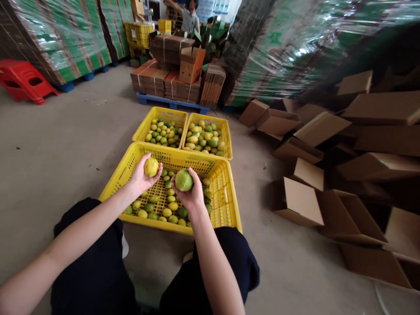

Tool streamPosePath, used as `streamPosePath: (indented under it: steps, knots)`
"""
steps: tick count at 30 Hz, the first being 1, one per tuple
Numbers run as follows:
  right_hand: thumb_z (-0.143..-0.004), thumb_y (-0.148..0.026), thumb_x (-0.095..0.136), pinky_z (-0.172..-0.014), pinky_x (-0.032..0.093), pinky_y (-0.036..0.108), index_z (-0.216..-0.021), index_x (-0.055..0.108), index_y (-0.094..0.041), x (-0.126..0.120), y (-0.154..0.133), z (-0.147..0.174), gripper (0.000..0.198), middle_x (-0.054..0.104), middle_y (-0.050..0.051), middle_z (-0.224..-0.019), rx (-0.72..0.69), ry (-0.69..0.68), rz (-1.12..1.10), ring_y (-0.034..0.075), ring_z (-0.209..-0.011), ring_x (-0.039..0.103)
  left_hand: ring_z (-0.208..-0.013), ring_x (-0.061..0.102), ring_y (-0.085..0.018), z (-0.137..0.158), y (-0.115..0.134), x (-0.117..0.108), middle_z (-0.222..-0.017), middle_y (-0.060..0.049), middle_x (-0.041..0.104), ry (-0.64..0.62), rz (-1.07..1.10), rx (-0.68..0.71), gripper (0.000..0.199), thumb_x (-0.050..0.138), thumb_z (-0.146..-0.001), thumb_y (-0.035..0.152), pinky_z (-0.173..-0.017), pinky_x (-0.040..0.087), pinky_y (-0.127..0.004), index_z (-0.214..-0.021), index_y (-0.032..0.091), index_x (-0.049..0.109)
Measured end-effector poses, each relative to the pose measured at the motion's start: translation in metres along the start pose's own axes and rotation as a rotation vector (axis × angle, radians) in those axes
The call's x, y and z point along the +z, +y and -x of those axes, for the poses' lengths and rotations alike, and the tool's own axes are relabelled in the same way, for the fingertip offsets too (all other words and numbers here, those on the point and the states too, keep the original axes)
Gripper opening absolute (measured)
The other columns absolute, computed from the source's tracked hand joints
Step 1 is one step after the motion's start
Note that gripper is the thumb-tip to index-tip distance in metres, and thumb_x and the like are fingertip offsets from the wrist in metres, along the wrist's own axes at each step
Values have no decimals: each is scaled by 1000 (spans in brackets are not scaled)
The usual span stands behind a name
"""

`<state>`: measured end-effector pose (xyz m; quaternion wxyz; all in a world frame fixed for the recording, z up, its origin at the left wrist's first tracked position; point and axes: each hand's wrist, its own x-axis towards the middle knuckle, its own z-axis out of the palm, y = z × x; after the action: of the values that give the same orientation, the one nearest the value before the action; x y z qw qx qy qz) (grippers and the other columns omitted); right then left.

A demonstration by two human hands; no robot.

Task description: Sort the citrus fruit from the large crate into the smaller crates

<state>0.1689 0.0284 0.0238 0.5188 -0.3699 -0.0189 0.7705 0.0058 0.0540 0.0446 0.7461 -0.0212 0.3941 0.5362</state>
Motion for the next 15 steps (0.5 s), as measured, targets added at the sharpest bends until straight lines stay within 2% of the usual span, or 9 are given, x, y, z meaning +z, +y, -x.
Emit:
streamPosePath:
  steps: [2, 5, 9, 11, 13, 15]
  knots:
    - [-82, -43, 62, -48, 55, 26, -81, 61, -17, -2, -1, 0, 27, 70, 9, -69, 19, -10, 15, 19, -59, 65, -40, 57, -12, 2, 2, -2, -59, -8, 65, 14, -19, -86, 35, 47, -93, 41, -36, 50, -19, -85, 10, 62]
    - [-79, -41, 66, -45, 53, 24, -79, 61, -18, -4, 0, -4, 23, 69, 6, -67, -47, 0, 12, 17, -57, 64, -31, 49, -10, 3, 2, -4, -55, -8, 64, 4, -38, -143, 39, 40, -93, 40, -28, 39, -17, -84, 10, 63]
    - [-82, -38, 65, -55, 58, 28, -85, 61, -21, -2, -2, -4, 18, 69, 1, -69, -140, 46, -17, 17, -61, 65, -35, 52, -11, 2, 2, -1, -56, -6, 63, -114, -160, -89, 44, 41, -94, 45, -33, 42, -20, -80, 11, 64]
    - [-83, -42, 64, -57, 59, 30, -89, 62, -20, -1, -5, -1, 23, 70, 3, -72, -128, -18, -4, 19, -65, 67, -38, 53, -13, 0, 2, 0, -58, -7, 62, -165, -221, -63, 43, 44, -92, 47, -35, 42, -22, -78, 12, 63]
    - [-82, -42, 65, -58, 60, 32, -93, 63, -18, 1, -8, 3, 27, 71, 7, -77, -101, -127, 40, 22, -72, 69, -44, 55, -14, -1, 4, 0, -61, -7, 63, -197, -263, -16, 32, 51, -89, 40, -39, 43, -23, -75, 13, 63]
    - [-77, -34, 69, -61, 60, 34, -93, 64, -18, 2, -9, 6, 24, 71, 6, -80, -142, -186, 104, 23, -77, 69, -54, 59, -15, 0, 5, -1, -67, -6, 64, -225, -326, 110, 16, 58, -84, 26, -49, 47, -23, -75, 14, 64]
